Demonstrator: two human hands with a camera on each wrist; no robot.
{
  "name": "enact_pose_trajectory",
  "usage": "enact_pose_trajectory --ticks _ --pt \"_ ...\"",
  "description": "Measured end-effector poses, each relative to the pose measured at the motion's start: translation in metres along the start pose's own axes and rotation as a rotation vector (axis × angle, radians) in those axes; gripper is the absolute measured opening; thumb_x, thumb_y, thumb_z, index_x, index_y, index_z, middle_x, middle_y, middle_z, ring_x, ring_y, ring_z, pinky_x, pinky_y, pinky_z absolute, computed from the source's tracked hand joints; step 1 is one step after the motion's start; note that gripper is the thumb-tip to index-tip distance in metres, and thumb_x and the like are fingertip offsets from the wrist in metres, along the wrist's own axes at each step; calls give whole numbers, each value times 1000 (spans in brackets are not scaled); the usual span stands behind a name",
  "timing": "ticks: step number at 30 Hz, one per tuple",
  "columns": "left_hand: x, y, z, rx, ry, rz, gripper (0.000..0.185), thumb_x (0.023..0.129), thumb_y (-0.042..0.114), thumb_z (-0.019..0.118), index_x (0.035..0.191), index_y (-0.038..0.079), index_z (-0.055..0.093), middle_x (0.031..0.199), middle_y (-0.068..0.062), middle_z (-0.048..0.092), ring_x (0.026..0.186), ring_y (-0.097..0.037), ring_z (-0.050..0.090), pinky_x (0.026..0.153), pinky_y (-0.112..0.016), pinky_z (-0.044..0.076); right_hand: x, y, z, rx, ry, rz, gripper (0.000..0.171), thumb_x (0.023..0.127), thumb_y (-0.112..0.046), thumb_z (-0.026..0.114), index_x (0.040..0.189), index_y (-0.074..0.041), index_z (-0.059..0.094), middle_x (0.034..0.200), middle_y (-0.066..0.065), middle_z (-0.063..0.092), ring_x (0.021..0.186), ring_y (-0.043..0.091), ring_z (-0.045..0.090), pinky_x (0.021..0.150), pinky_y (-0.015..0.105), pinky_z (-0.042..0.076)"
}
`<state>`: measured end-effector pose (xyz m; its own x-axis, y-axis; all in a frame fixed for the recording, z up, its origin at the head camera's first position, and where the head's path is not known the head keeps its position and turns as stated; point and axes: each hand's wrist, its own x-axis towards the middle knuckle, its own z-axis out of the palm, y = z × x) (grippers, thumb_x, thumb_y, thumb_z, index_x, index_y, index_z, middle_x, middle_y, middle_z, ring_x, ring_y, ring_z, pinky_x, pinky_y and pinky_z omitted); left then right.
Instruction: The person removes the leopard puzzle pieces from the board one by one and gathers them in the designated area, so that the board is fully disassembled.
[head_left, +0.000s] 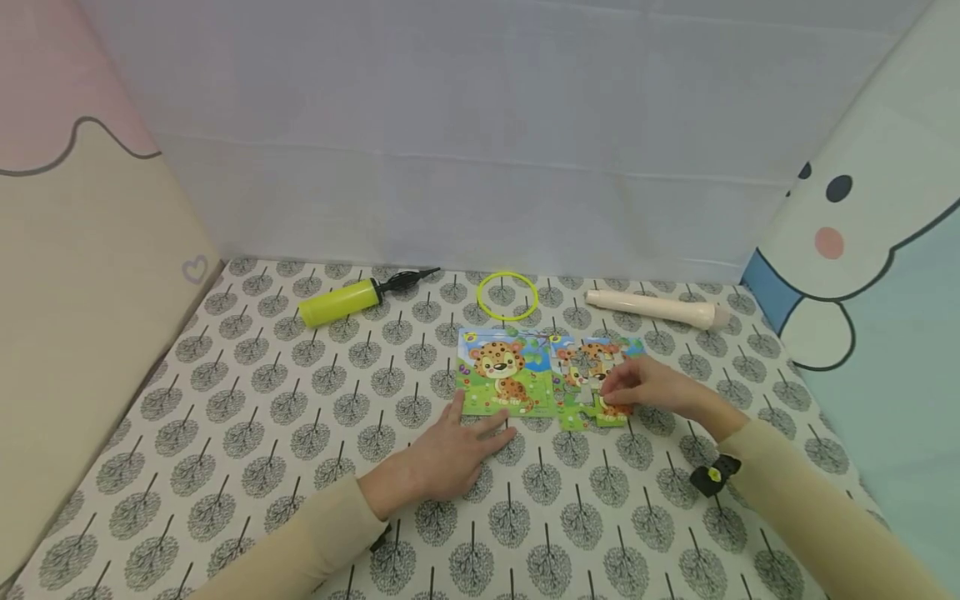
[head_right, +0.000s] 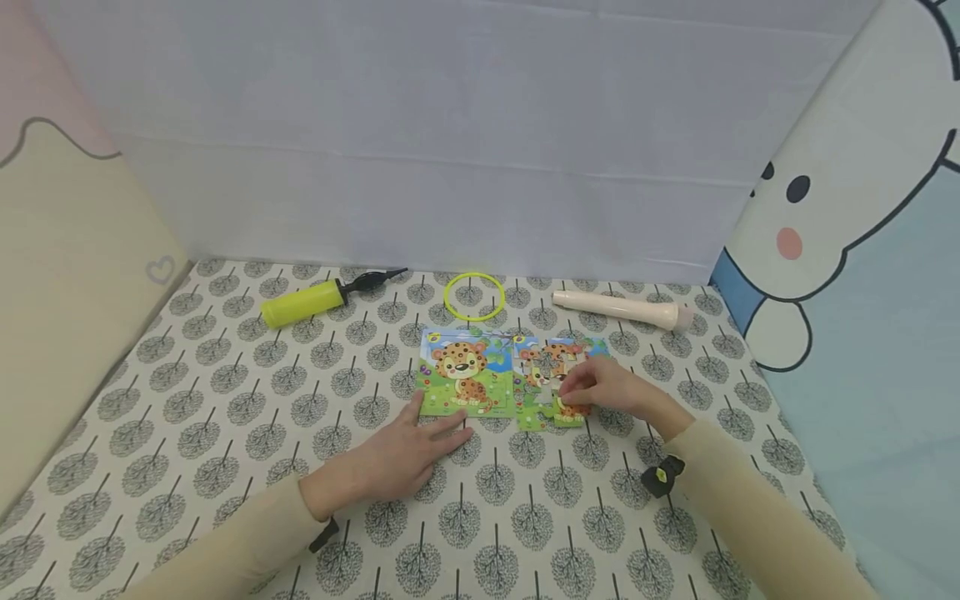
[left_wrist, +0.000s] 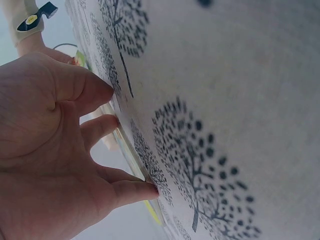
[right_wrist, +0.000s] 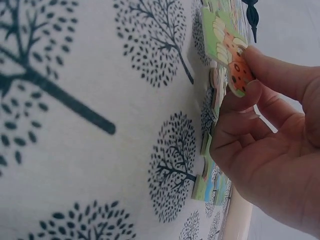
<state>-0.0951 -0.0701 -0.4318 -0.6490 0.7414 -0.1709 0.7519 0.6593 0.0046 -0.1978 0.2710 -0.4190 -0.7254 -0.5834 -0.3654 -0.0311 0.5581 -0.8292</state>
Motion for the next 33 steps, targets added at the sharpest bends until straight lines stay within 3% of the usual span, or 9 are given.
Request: enact_pose_trajectory --ticks 15,28,33 --pt "0 -1 2 9 8 1 54 97 25 47 149 21 35 155 -4 24 135 -36 30 107 -64 14 -4 0 9 -260 57 -84 6 92 -9 63 93 -4 66 68 2 60 57 20 56 50 32 49" --pt "-1 -1 1 7 14 7 55 97 25 47 149 20 34 155 -5 24 135 -36 30 106 -65 13 -6 -3 10 -292 91 -74 8 91 -14 66 91 -6 67 70 3 62 61 23 59 52 32 50" --pt "0 -1 0 12 1 -3 55 97 26 47 150 21 34 155 -4 23 133 -44 29 107 -64 14 -5 -3 8 -303 102 -53 8 91 -15 66 90 -7 67 72 2 64 63 22 61 55 33 51"
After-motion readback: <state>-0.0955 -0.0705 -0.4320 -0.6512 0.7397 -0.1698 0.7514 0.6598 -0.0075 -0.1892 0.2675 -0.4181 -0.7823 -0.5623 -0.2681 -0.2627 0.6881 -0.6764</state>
